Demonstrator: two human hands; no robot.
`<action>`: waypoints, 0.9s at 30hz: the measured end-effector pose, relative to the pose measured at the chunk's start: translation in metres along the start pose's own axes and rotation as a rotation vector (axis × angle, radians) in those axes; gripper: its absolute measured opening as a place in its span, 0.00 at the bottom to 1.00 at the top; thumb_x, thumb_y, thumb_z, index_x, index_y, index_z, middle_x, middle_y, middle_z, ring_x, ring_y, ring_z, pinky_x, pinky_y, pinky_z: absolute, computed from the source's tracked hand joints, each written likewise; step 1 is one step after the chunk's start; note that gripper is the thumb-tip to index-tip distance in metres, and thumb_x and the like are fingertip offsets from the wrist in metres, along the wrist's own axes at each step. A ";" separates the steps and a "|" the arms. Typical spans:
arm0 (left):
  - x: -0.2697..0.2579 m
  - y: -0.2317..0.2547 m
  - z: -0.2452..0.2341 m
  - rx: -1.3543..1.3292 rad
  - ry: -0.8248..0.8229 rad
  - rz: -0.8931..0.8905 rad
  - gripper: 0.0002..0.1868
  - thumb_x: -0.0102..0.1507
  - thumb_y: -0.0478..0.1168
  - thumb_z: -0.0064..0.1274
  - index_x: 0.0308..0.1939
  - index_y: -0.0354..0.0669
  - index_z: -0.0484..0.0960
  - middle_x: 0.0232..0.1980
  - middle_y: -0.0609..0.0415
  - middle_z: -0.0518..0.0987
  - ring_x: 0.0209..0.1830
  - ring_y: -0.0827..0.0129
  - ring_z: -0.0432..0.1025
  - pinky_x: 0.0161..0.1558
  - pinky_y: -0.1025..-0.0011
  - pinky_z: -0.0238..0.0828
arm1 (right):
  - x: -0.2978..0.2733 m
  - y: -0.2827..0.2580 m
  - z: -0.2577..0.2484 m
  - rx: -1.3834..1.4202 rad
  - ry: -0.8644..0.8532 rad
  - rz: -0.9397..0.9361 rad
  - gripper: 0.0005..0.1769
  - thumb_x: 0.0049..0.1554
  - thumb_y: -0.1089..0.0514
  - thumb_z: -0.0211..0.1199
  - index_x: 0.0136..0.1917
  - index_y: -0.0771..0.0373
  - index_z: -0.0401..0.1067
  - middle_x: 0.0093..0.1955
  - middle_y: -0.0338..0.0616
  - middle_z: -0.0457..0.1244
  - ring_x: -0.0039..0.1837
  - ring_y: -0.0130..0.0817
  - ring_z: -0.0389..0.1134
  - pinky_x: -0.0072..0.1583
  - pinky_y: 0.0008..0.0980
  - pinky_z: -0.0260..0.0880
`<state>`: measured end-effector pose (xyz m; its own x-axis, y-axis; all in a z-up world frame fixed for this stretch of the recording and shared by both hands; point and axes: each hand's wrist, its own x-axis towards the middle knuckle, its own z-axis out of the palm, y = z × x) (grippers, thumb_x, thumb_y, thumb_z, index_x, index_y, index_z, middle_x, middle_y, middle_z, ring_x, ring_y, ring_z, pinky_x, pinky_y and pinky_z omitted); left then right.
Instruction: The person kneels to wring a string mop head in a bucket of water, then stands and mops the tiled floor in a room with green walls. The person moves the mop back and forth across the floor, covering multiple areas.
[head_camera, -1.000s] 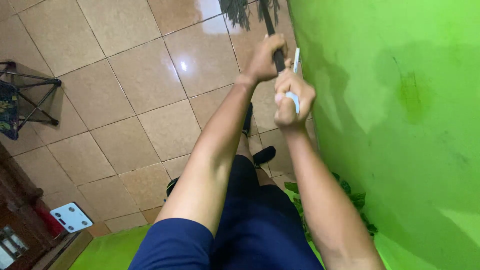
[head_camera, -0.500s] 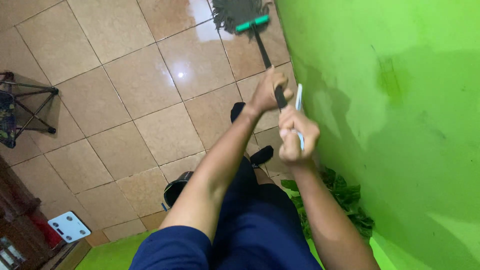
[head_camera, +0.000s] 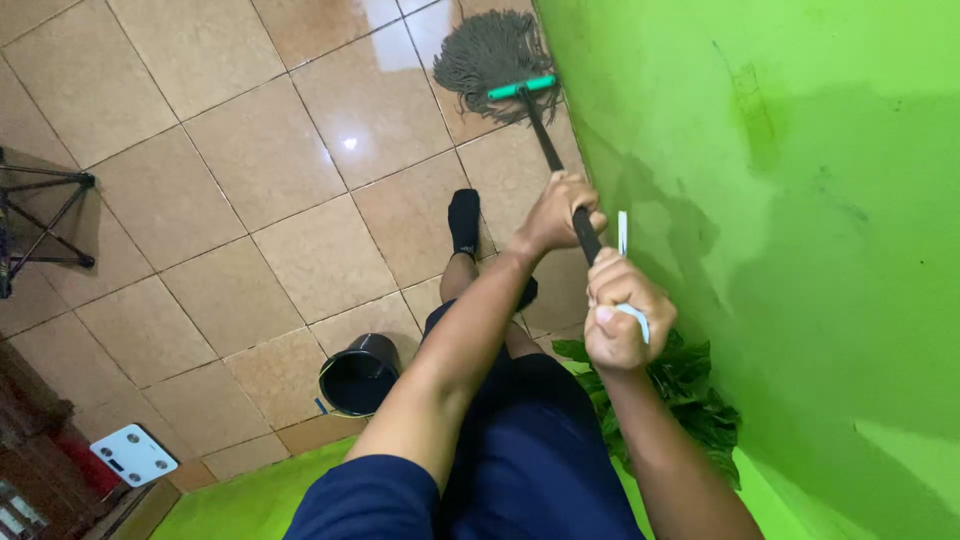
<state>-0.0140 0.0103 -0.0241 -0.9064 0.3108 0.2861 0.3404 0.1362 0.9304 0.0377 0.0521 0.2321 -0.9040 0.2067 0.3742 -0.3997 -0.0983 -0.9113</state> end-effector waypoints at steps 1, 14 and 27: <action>0.009 -0.005 -0.008 -0.003 0.001 -0.001 0.16 0.52 0.48 0.56 0.16 0.54 0.66 0.18 0.57 0.68 0.25 0.59 0.67 0.39 0.62 0.59 | 0.004 0.007 0.003 -0.003 -0.001 0.001 0.12 0.48 0.55 0.55 0.25 0.53 0.58 0.24 0.35 0.53 0.29 0.29 0.53 0.41 0.34 0.56; 0.176 -0.062 -0.155 0.017 -0.261 -0.247 0.19 0.61 0.37 0.48 0.16 0.57 0.64 0.16 0.68 0.62 0.18 0.82 0.62 0.49 0.62 0.58 | 0.127 0.104 0.075 -0.100 -0.134 0.161 0.09 0.47 0.60 0.48 0.27 0.59 0.53 0.28 0.39 0.50 0.34 0.32 0.48 0.41 0.35 0.49; 0.116 -0.030 -0.136 0.122 0.026 0.052 0.20 0.48 0.39 0.53 0.15 0.50 0.54 0.17 0.61 0.53 0.17 0.72 0.49 0.25 0.65 0.46 | 0.078 0.060 0.063 -0.095 -0.255 0.189 0.12 0.50 0.66 0.44 0.28 0.56 0.48 0.30 0.36 0.46 0.35 0.30 0.43 0.39 0.35 0.42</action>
<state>-0.1635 -0.0859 0.0124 -0.8925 0.2958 0.3406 0.4135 0.2346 0.8798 -0.0666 0.0007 0.2178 -0.9745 -0.0582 0.2169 -0.2162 -0.0180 -0.9762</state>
